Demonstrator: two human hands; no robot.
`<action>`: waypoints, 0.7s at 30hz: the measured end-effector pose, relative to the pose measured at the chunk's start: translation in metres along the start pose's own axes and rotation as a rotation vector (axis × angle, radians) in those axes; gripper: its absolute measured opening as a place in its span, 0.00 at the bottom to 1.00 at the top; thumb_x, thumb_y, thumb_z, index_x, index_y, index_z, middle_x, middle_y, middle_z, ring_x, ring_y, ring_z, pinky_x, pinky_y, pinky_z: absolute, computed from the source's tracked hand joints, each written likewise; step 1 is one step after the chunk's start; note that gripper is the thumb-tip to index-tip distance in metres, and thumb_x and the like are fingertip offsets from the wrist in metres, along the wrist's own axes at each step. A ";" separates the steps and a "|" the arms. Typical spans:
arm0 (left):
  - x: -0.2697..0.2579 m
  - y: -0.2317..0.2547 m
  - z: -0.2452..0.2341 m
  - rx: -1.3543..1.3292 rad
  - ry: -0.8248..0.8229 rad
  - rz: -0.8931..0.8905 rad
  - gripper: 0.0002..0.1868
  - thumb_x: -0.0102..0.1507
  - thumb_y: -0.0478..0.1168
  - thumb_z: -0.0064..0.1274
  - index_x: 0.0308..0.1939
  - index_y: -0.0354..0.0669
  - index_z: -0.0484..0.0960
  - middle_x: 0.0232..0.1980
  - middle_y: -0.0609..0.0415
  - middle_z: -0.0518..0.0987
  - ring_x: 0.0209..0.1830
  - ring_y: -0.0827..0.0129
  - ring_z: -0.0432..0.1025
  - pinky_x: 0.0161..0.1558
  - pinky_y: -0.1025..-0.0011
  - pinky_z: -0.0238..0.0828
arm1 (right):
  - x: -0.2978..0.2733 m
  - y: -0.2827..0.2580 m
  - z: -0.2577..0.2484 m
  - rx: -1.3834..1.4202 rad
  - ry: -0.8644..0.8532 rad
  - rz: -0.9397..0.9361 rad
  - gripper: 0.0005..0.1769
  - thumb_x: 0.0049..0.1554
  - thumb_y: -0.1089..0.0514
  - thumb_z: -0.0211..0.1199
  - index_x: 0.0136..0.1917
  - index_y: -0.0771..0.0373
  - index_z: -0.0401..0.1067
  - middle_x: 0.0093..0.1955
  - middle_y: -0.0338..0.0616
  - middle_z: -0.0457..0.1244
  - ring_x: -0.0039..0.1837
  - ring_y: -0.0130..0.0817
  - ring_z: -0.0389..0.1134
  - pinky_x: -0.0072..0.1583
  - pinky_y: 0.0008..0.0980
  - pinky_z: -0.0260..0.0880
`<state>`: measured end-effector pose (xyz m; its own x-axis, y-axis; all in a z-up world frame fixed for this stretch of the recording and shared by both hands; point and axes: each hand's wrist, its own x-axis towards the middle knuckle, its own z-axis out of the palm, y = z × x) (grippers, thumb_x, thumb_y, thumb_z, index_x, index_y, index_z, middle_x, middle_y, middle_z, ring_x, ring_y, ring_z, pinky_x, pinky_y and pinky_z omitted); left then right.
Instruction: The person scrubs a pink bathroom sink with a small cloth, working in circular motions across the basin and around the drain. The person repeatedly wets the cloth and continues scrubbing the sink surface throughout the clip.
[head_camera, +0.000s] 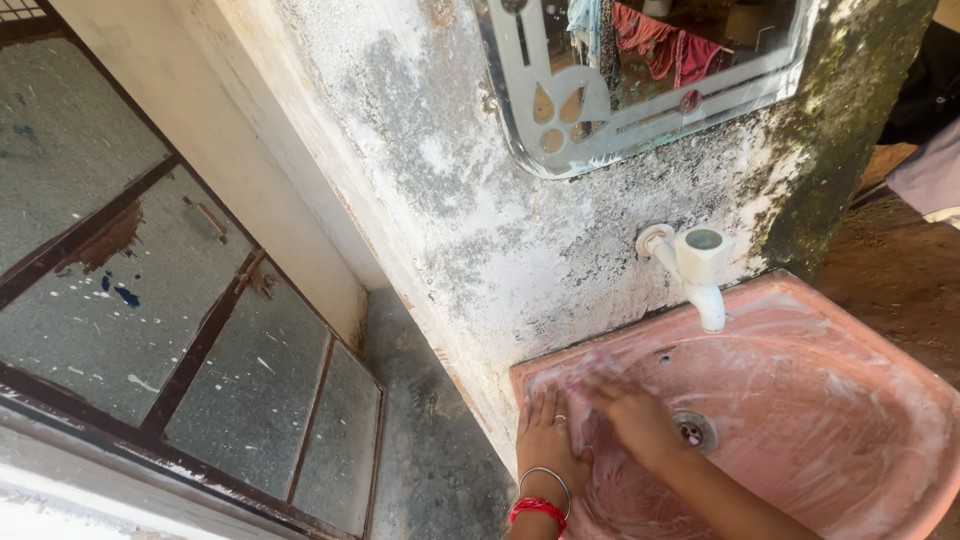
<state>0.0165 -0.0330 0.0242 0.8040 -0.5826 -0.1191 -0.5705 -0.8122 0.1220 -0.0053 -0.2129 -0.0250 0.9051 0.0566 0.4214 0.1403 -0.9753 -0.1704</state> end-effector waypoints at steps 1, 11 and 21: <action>0.002 0.001 -0.002 0.014 -0.004 -0.010 0.51 0.61 0.55 0.53 0.79 0.34 0.45 0.84 0.45 0.42 0.85 0.58 0.36 0.80 0.62 0.23 | 0.005 0.001 0.000 -0.025 -0.088 0.002 0.45 0.50 0.73 0.50 0.73 0.32 0.62 0.82 0.32 0.48 0.81 0.38 0.47 0.77 0.41 0.47; 0.007 0.003 -0.007 0.130 -0.098 -0.033 0.52 0.65 0.56 0.45 0.81 0.37 0.32 0.85 0.46 0.33 0.85 0.56 0.31 0.79 0.63 0.23 | -0.035 0.120 -0.024 -0.235 0.075 0.584 0.46 0.55 0.75 0.49 0.79 0.38 0.55 0.84 0.43 0.49 0.81 0.37 0.52 0.55 0.33 0.73; 0.010 0.004 -0.010 0.163 -0.137 -0.002 0.51 0.65 0.57 0.47 0.80 0.37 0.37 0.85 0.44 0.34 0.85 0.56 0.30 0.79 0.62 0.23 | -0.012 -0.024 -0.002 0.244 -0.133 0.333 0.66 0.41 0.86 0.43 0.81 0.28 0.50 0.89 0.29 0.36 0.86 0.42 0.35 0.71 0.43 0.56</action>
<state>0.0241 -0.0421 0.0329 0.7813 -0.5704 -0.2534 -0.5973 -0.8011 -0.0382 -0.0202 -0.1906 -0.0245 0.9587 -0.2101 0.1918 -0.0919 -0.8667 -0.4902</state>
